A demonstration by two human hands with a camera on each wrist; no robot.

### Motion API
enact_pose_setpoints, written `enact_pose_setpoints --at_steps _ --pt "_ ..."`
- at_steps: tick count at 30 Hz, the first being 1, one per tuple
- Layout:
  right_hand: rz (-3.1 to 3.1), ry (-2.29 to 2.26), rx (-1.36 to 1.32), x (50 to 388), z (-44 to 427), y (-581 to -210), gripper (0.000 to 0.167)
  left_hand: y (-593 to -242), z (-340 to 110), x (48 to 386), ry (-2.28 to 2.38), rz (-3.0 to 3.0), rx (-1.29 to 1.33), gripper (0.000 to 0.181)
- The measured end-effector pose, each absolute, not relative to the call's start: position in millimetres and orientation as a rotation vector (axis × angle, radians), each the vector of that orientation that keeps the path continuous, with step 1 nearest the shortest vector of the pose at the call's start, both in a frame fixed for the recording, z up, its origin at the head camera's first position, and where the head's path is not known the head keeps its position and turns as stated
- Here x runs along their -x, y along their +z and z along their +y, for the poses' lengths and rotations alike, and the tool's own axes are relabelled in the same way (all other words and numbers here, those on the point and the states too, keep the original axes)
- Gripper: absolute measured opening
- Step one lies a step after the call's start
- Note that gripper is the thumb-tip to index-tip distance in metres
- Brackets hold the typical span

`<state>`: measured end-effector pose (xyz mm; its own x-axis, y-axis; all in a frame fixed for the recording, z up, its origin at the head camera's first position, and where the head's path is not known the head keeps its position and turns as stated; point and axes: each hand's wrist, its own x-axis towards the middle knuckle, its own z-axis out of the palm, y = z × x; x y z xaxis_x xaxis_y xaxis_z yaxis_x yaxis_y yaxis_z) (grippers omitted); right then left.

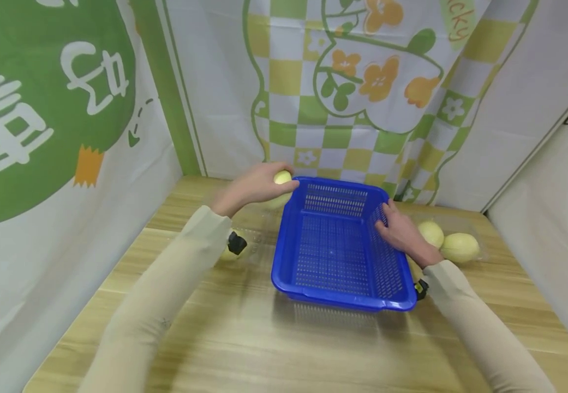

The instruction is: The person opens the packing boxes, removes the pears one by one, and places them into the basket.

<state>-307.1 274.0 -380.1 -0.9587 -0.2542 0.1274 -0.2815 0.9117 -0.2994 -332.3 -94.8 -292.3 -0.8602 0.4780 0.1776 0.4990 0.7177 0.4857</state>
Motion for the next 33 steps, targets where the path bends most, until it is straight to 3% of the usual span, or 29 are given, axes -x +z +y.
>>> enact_pose_setpoints --at_steps 14,33 --pt "-2.984 0.441 -0.441 312 273 -377 0.061 -278 -36 346 -0.824 -2.83 0.95 0.043" --pt "-2.979 0.445 -0.42 310 273 -382 0.062 -306 19 356 -0.934 -2.789 0.926 0.037"
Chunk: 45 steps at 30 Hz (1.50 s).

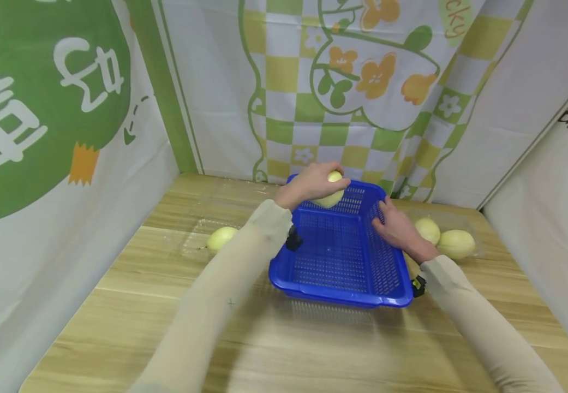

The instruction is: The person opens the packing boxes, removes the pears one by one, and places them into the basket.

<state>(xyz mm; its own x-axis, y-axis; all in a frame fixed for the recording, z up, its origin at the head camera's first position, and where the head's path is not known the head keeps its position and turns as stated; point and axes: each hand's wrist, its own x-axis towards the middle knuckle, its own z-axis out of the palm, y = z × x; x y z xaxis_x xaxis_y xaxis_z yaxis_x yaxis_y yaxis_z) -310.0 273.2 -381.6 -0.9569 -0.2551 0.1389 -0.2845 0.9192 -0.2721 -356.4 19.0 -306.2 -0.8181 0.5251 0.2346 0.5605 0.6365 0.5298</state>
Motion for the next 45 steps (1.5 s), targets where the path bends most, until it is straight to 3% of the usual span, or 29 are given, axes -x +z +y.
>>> enact_pose_setpoints --at_steps 21,26,45 --pt "-3.016 0.447 -0.407 310 270 -380 0.061 -356 49 369 -1.044 -2.92 0.857 0.038" --pt "-2.99 0.452 -0.412 310 272 -379 0.06 -358 57 371 -0.997 -2.968 0.871 0.045" --pt "-2.998 0.434 -0.389 310 272 -383 0.061 -383 79 370 -0.944 -2.963 0.874 0.041"
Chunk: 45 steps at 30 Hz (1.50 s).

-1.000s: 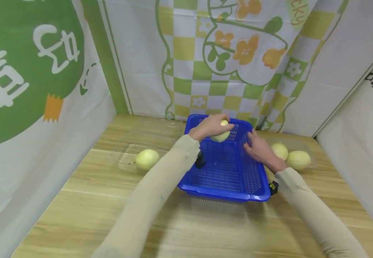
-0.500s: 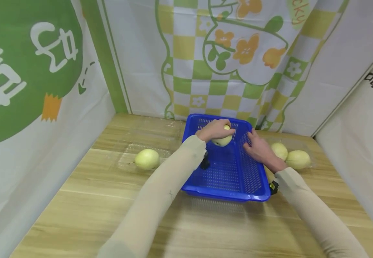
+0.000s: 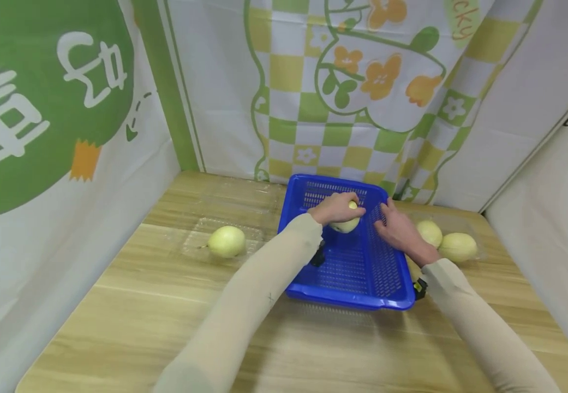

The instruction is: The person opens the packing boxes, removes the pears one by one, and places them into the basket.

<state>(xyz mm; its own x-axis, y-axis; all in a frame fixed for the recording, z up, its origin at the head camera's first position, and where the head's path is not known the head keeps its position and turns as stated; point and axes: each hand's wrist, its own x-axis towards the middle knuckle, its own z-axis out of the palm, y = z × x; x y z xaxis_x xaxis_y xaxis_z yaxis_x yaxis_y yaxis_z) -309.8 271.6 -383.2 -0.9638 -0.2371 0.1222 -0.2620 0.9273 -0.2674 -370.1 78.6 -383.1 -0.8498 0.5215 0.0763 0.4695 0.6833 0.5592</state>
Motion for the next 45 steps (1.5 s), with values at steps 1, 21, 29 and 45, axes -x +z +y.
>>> enact_pose_setpoints --at_steps 1,21,29,45 --pt "-2.996 0.429 -0.384 309 272 -383 0.061 -384 79 370 0.878 2.806 -0.828 0.041" --pt "-2.958 0.408 -0.378 307 273 -380 0.059 -393 83 368 0.675 2.81 -0.833 0.046" --pt "-2.967 0.42 -0.405 308 272 -381 0.059 -389 80 367 0.648 2.765 -0.804 0.045" --pt "-2.976 0.346 -0.411 307 270 -382 0.058 -364 82 363 0.631 2.802 -0.899 0.018"
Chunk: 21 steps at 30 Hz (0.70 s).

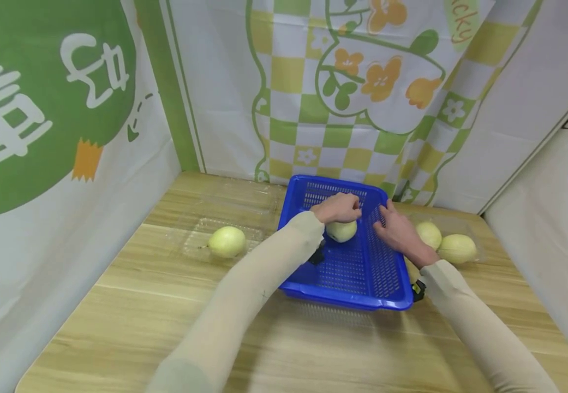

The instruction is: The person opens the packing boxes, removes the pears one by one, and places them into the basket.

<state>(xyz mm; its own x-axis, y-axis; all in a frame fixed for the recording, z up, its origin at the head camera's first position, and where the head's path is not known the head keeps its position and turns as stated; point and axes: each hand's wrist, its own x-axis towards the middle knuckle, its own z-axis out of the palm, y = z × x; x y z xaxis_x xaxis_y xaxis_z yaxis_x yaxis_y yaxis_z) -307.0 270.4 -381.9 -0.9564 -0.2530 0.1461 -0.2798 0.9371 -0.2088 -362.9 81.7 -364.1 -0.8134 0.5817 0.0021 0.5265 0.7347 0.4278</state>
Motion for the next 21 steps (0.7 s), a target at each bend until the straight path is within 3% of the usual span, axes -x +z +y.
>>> enact_pose_setpoints --at_steps 7,21 --pt "-2.966 0.334 -0.431 308 271 -382 0.057 -345 84 365 0.485 2.748 -0.976 0.027" --pt "-2.933 0.34 -0.433 308 271 -384 0.056 -293 65 340 0.421 2.706 -1.207 0.021"
